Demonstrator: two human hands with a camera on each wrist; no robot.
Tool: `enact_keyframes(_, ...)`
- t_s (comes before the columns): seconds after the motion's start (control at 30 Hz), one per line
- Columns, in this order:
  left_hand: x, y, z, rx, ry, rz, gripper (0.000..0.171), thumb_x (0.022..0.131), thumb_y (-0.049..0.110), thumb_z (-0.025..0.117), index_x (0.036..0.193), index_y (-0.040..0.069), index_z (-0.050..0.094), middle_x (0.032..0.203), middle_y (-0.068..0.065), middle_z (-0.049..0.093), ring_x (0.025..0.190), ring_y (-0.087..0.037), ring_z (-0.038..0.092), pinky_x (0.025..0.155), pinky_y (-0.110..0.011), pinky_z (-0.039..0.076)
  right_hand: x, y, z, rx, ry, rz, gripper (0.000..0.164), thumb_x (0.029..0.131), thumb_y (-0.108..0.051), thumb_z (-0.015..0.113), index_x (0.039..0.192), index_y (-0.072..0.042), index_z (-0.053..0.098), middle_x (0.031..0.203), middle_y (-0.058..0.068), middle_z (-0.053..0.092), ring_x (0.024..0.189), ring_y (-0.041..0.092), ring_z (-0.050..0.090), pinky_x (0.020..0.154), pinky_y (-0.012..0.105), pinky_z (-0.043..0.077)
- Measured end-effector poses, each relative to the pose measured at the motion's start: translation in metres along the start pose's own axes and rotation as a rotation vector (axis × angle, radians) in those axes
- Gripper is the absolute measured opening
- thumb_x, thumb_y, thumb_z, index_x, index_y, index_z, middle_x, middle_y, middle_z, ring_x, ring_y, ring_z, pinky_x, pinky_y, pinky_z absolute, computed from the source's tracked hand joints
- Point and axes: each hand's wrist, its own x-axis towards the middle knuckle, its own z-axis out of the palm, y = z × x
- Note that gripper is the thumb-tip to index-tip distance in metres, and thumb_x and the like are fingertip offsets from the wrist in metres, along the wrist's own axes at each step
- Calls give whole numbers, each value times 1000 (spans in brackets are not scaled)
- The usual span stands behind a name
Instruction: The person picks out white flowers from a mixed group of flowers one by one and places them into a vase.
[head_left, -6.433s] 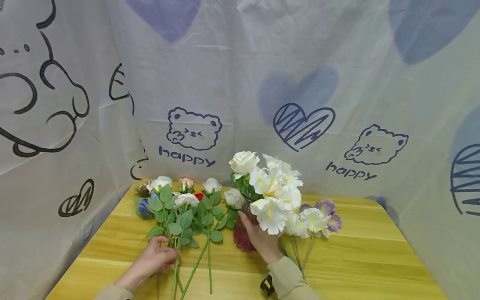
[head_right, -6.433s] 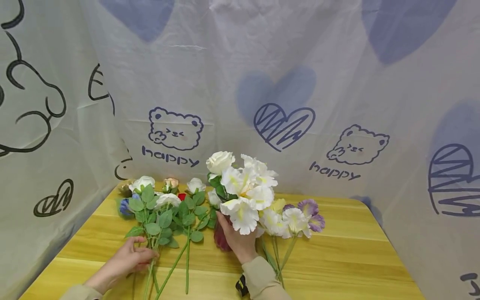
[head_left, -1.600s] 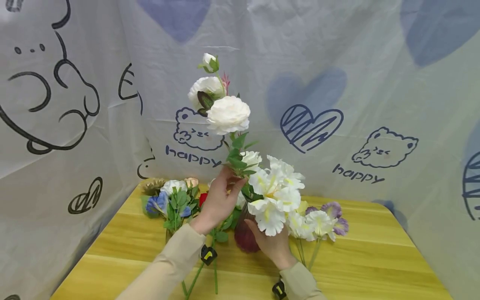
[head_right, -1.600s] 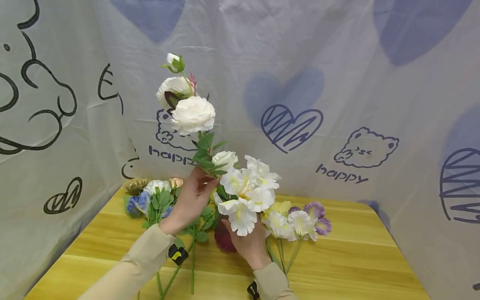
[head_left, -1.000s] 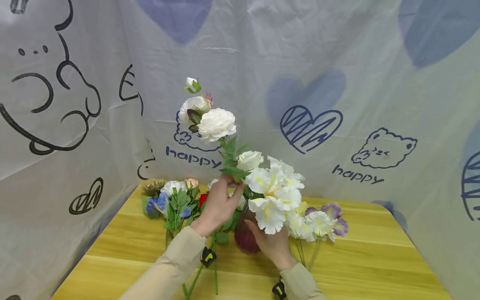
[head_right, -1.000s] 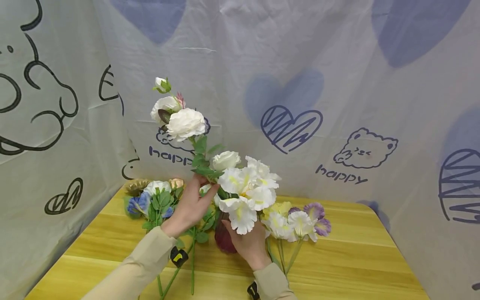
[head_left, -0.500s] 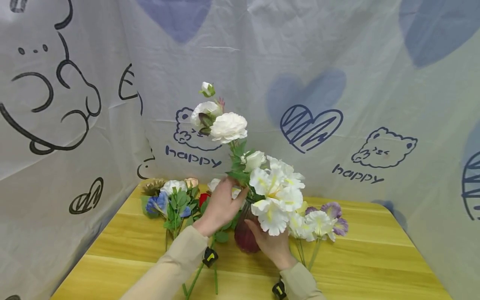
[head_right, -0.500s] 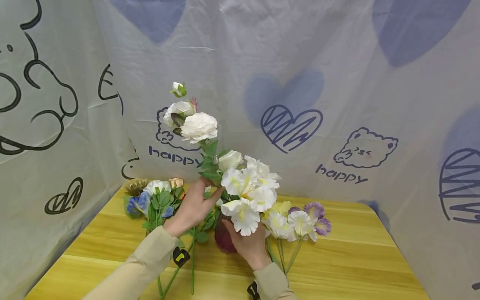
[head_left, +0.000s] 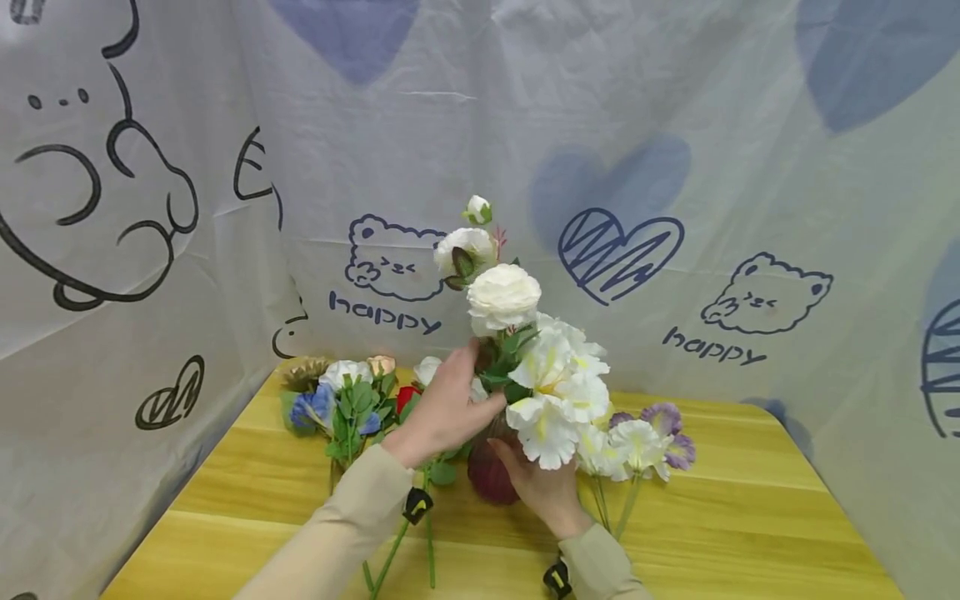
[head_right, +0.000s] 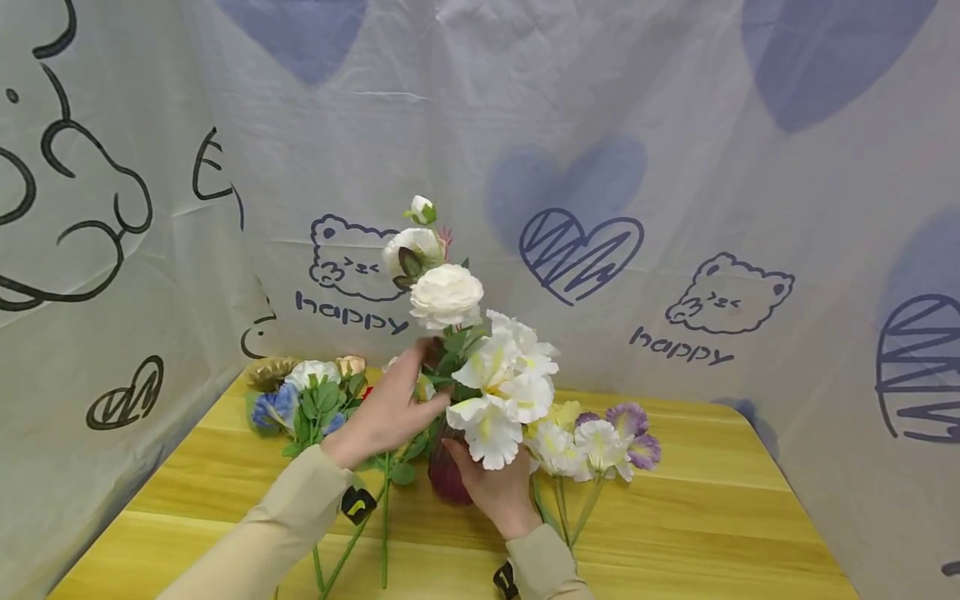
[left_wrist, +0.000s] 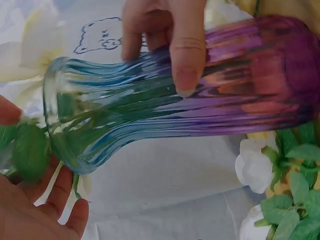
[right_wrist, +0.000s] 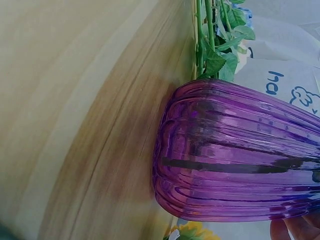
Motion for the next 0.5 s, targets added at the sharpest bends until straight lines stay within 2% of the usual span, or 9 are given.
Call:
enact_keyframes(0.1,-2,-2,-4,-93,21,1,67,90,25,64,150,8,39,137,-13,57,129,-29,54,111,-51,45,-1,0,1,8,-4,23,56,70,-18,91,111,-10,53,95,4,60,96,20,62,77,36,51)
enact_keyframes(0.2,-2,-5,-5,-149,54,27,52,93,23,62,141,12,49,129,-7,63,122,-25,58,108,-48,47,-2,1,2,27,-8,41,63,71,-18,91,120,-7,53,109,9,62,109,26,62,87,42,52)
enact_keyframes(0.3,-2,-8,-5,-166,76,47,42,93,20,62,133,10,56,129,-7,65,120,-25,60,107,-47,48,-3,2,3,39,-16,57,66,71,-18,90,123,-6,52,114,10,62,113,27,61,91,41,50)
enact_keyframes(0.5,-1,-7,-2,-189,84,29,34,94,21,61,127,13,60,127,-6,66,117,-25,62,104,-47,50,-5,3,3,-5,-13,48,72,73,-26,90,128,-5,49,120,14,60,120,30,57,97,43,45)
